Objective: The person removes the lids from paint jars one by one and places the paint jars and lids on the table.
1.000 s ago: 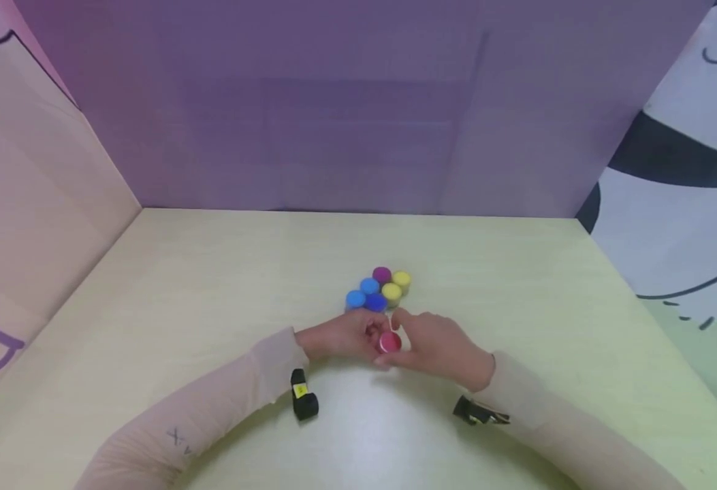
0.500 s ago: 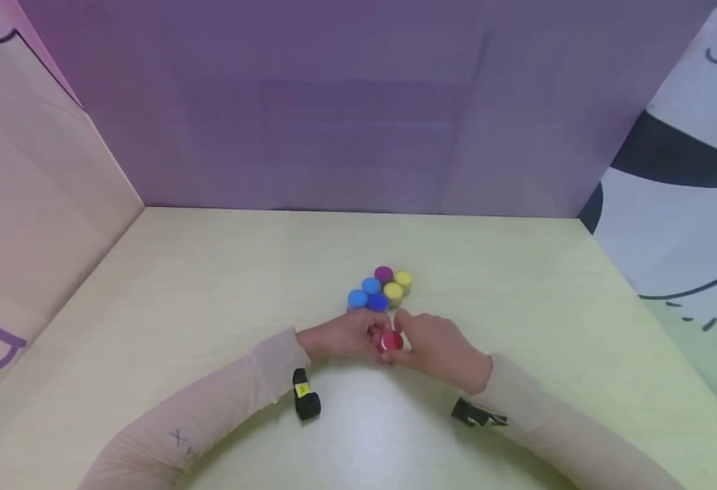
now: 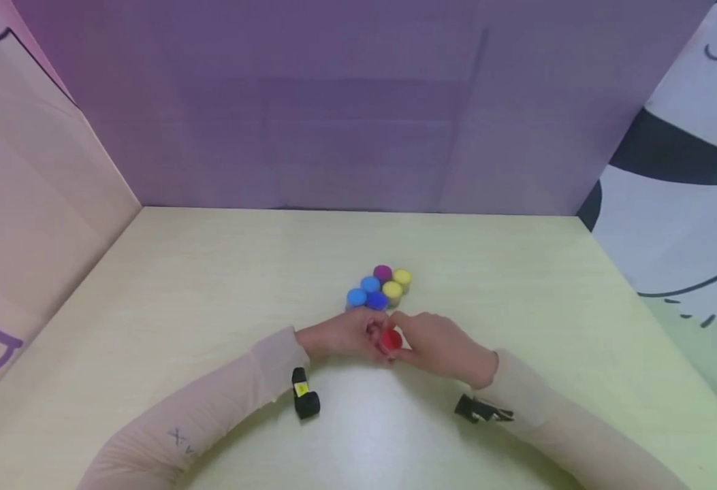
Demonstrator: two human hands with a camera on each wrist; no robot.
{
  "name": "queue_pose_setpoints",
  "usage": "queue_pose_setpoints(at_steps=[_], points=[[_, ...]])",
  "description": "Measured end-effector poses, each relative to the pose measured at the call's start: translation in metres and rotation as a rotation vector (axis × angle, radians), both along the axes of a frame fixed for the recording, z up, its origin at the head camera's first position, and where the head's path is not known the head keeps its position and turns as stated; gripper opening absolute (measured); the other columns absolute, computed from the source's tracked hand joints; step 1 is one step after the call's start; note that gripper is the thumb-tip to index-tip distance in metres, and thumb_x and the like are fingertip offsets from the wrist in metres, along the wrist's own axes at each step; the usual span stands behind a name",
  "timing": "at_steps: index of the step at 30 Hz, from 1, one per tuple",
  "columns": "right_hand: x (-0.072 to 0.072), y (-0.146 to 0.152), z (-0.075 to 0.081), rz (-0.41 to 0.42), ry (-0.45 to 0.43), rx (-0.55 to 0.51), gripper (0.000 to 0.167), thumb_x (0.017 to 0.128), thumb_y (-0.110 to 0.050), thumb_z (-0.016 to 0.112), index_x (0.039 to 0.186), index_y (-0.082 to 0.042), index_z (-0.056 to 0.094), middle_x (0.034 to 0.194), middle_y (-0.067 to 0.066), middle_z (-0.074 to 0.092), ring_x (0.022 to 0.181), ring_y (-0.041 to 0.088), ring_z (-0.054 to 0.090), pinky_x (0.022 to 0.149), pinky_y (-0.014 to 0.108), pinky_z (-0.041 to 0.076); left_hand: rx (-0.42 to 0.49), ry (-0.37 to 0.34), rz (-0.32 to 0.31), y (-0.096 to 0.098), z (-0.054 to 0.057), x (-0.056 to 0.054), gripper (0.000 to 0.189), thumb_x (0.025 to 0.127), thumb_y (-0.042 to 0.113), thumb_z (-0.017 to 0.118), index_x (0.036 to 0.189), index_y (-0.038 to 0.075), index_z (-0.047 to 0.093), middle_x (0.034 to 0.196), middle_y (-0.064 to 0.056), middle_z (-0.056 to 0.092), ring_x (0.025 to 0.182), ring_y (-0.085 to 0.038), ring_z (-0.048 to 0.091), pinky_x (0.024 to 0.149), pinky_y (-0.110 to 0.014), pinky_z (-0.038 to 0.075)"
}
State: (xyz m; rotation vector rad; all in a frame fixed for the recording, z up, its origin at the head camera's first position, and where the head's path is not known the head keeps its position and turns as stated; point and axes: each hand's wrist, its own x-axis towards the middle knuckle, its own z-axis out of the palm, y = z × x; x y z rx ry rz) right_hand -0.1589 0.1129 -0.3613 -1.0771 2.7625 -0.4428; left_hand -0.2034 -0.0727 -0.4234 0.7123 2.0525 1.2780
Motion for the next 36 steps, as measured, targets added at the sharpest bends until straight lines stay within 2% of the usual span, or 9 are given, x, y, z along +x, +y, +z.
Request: queue_pose_setpoints(at_steps=[3, 7, 12, 16, 21, 26, 31, 36], points=[[-0.001, 0.001, 0.001, 0.005, -0.020, -0.006, 0.030, 0.083, -0.019, 0.072, 0.104, -0.004, 0.057, 0.058, -0.008, 0.042, 0.051, 0.004, 0.037, 0.048, 0.018, 0.036, 0.001, -0.004, -0.010, 0.000, 0.000, -0.001, 0.026, 0.077, 0.016, 0.079, 0.098, 0.021, 0.064, 0.082, 0.000, 0.067, 0.082, -0.015, 0.059, 0.076, -0.029, 0.047], [-0.001, 0.000, 0.000, -0.048, -0.050, -0.021, 0.039, 0.085, -0.034, 0.070, 0.105, -0.006, 0.053, 0.055, -0.008, 0.037, 0.047, 0.003, 0.032, 0.044, 0.017, 0.030, -0.008, 0.012, -0.009, -0.001, 0.002, -0.002, 0.024, 0.077, 0.019, 0.079, 0.094, 0.018, 0.062, 0.076, 0.000, 0.062, 0.076, -0.013, 0.055, 0.071, -0.027, 0.045], [0.000, -0.004, -0.002, -0.146, -0.048, 0.014, 0.043, 0.086, -0.050, 0.062, 0.086, -0.010, 0.048, 0.054, -0.007, 0.032, 0.045, 0.005, 0.029, 0.041, 0.018, 0.023, -0.028, 0.045, 0.014, -0.002, 0.005, -0.002, 0.021, 0.078, 0.023, 0.078, 0.090, 0.016, 0.062, 0.079, 0.001, 0.061, 0.080, -0.013, 0.053, 0.073, -0.028, 0.045], [0.001, -0.006, -0.005, -0.185, -0.047, 0.065, 0.044, 0.087, -0.052, 0.059, 0.077, -0.011, 0.046, 0.054, -0.005, 0.032, 0.047, 0.007, 0.030, 0.042, 0.020, 0.023, -0.031, 0.038, 0.017, -0.001, 0.004, -0.001, 0.019, 0.079, 0.023, 0.077, 0.090, 0.017, 0.063, 0.082, 0.001, 0.065, 0.084, -0.015, 0.054, 0.076, -0.030, 0.044], [0.002, -0.009, -0.006, -0.213, -0.058, 0.092, 0.040, 0.088, -0.047, 0.061, 0.077, -0.011, 0.047, 0.055, -0.004, 0.034, 0.047, 0.008, 0.032, 0.043, 0.020, 0.024, -0.033, 0.039, 0.015, 0.000, 0.003, 0.000, 0.017, 0.079, 0.022, 0.077, 0.089, 0.018, 0.063, 0.085, 0.003, 0.066, 0.086, -0.014, 0.054, 0.077, -0.030, 0.045], [0.002, -0.010, -0.006, -0.198, -0.046, 0.094, 0.036, 0.087, -0.041, 0.066, 0.081, -0.011, 0.047, 0.055, -0.003, 0.037, 0.048, 0.008, 0.034, 0.043, 0.020, 0.025, -0.022, 0.034, 0.018, 0.000, 0.002, 0.001, 0.017, 0.079, 0.018, 0.077, 0.089, 0.017, 0.063, 0.082, 0.001, 0.064, 0.083, -0.015, 0.054, 0.074, -0.028, 0.046], [0.001, -0.007, -0.005, -0.133, -0.034, 0.044, 0.033, 0.084, -0.035, 0.070, 0.083, -0.011, 0.048, 0.057, -0.004, 0.038, 0.048, 0.007, 0.034, 0.043, 0.019, 0.026, -0.034, 0.036, 0.021, -0.001, 0.003, 0.002, 0.019, 0.079, 0.018, 0.078, 0.090, 0.016, 0.062, 0.077, 0.000, 0.061, 0.079, -0.014, 0.054, 0.071, -0.027, 0.046], [0.001, -0.003, -0.004, -0.110, -0.033, 0.011, 0.031, 0.082, -0.031, 0.072, 0.088, -0.011, 0.050, 0.057, -0.006, 0.039, 0.048, 0.006, 0.035, 0.043, 0.019, 0.029, -0.020, 0.043, 0.018, -0.001, 0.002, 0.001, 0.020, 0.078, 0.016, 0.078, 0.090, 0.015, 0.061, 0.076, -0.001, 0.061, 0.077, -0.014, 0.054, 0.070, -0.026, 0.046]])
